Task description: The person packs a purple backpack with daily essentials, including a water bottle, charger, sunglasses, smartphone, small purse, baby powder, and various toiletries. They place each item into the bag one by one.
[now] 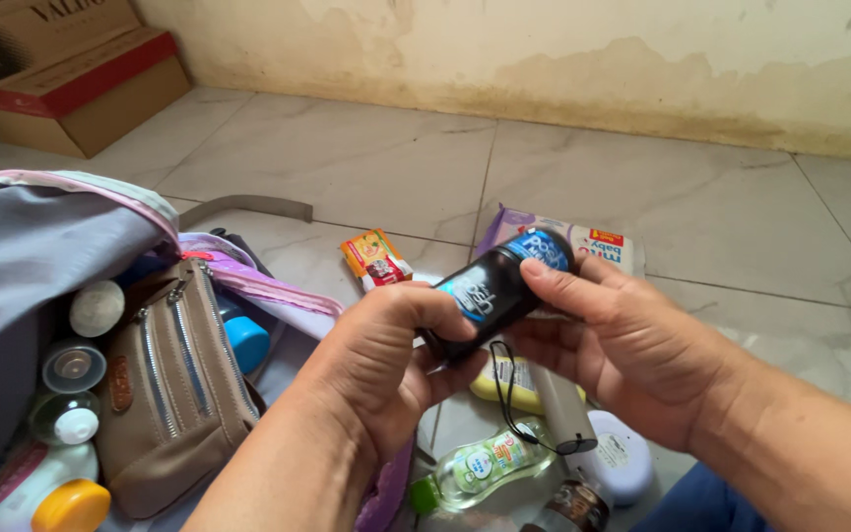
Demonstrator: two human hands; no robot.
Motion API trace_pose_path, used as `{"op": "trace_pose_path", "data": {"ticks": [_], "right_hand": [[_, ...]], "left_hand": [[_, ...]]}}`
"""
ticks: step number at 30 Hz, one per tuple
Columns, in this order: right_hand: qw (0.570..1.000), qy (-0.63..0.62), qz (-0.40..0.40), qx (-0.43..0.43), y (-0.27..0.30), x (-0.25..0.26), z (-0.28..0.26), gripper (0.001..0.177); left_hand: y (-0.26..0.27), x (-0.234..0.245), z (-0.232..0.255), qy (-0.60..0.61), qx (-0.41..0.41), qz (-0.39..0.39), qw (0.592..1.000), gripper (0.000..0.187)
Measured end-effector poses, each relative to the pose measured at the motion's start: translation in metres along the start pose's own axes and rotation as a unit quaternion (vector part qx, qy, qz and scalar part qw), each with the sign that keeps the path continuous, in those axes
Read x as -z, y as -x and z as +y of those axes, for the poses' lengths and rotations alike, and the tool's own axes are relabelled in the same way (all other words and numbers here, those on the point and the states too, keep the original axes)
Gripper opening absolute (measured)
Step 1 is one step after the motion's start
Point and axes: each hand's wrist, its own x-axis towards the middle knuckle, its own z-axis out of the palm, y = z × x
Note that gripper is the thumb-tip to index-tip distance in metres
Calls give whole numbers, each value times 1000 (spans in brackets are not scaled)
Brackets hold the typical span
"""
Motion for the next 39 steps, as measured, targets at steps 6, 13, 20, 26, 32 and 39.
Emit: {"op": "trace_pose_path", "data": {"ticks": [6, 13, 20, 26, 32, 39], "right_hand": [[998, -15, -49, 46, 0, -8, -13, 49], [994, -29, -82, 59, 0, -16, -13, 63], [988, -9, -137, 67, 4, -25, -15, 56], [989, -36, -133, 48, 5, -32, -16, 51], [990, -31, -124, 51, 0, -38, -13, 50], [991, -27, -124, 50, 0, -50, -9, 60]], "left_hand": [[18, 4, 11, -64, -24, -24, 997, 45], [30, 5, 20, -117, -25, -30, 992, 50], [33, 13, 23, -77, -36, -53, 995, 33], [37, 17, 27, -73, -38, -62, 995, 31], [44, 23, 28, -43, -41, -52, 997, 25], [48, 32, 31, -25, -55, -31, 998, 21]]}}
